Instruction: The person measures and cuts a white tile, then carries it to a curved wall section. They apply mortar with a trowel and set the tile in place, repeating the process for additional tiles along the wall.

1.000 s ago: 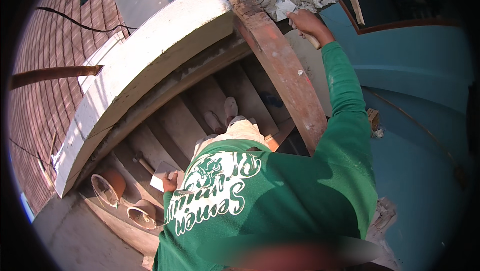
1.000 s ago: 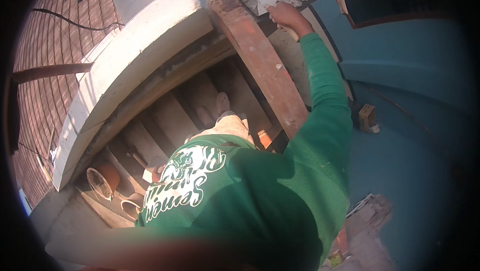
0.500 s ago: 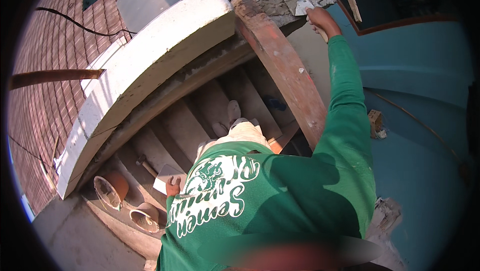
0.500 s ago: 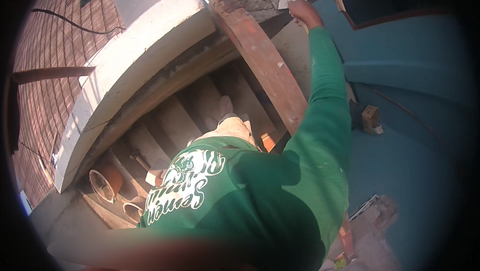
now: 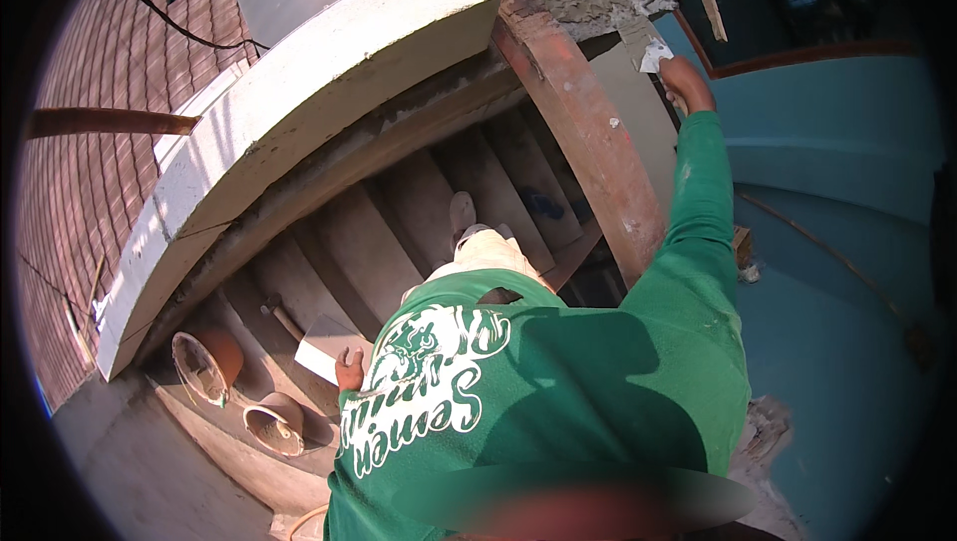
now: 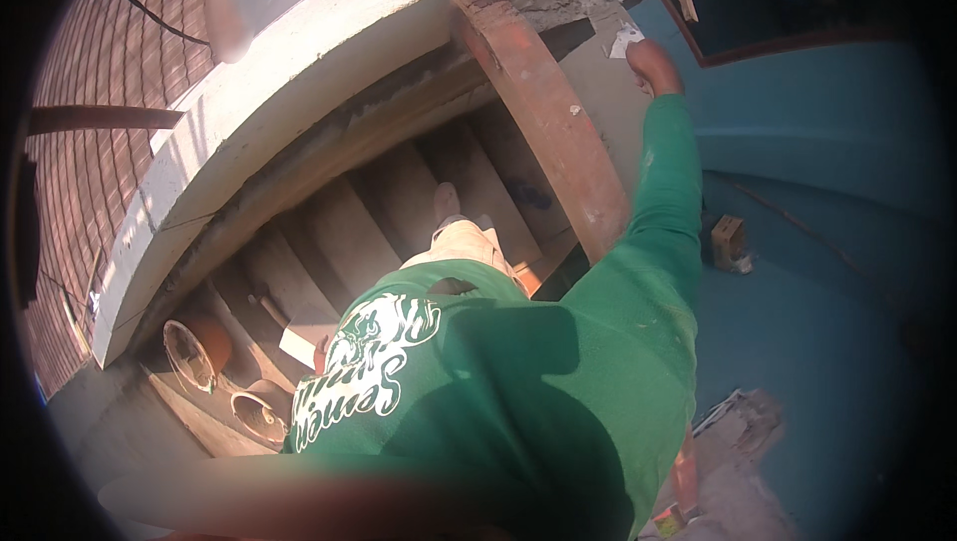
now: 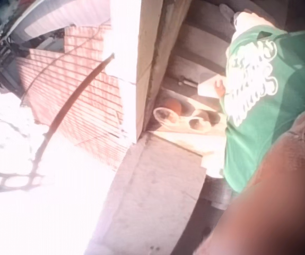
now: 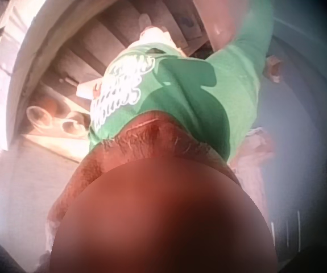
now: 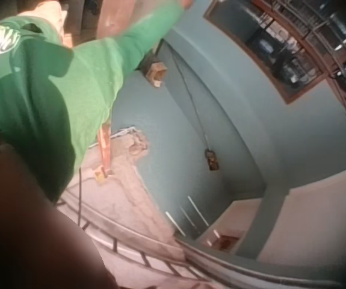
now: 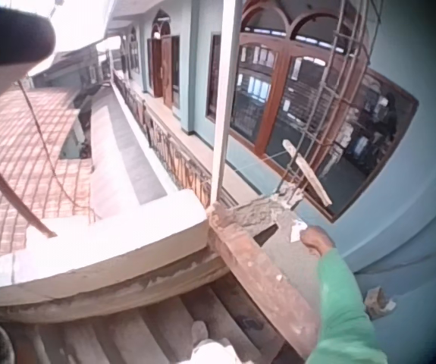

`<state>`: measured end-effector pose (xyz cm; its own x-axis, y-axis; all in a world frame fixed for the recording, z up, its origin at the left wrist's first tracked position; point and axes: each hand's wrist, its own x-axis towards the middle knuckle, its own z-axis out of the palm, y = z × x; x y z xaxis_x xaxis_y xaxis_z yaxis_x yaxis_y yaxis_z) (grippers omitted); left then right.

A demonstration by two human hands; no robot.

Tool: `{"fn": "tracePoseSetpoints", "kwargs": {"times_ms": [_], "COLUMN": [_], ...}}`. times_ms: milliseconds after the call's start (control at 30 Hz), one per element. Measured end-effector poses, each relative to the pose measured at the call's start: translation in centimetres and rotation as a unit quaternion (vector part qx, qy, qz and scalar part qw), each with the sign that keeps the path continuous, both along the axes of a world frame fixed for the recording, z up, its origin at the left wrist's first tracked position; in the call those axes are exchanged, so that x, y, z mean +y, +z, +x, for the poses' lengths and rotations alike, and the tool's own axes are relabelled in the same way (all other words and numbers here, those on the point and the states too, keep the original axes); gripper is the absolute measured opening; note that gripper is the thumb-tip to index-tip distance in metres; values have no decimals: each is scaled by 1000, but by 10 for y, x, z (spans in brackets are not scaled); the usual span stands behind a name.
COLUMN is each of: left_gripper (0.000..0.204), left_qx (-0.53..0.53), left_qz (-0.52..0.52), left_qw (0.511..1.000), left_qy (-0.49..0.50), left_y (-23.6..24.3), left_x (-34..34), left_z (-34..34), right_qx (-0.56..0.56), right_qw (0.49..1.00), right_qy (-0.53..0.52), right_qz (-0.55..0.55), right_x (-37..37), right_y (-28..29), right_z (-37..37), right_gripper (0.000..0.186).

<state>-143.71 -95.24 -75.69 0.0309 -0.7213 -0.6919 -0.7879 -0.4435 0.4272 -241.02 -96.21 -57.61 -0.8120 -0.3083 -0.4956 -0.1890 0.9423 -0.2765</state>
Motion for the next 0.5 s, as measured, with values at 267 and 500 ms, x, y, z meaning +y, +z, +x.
{"fn": "tracePoseSetpoints", "kwargs": {"times_ms": [267,500], "left_gripper": [78,83], "left_qx": [-1,-11], "left_qz": [-32,-16], "left_qw": [994,989], "left_qy": [106,144], "left_y": [-37,-19], "left_x": [62,96], "left_z": [21,-12], "right_qx": [10,-219], "right_qw": [974,862], "right_qy": [-3,233], "right_qz": [-227,-392], "right_x": [14,34], "right_y": [83,102], "right_z": [128,276], "right_gripper": [47,32]}}
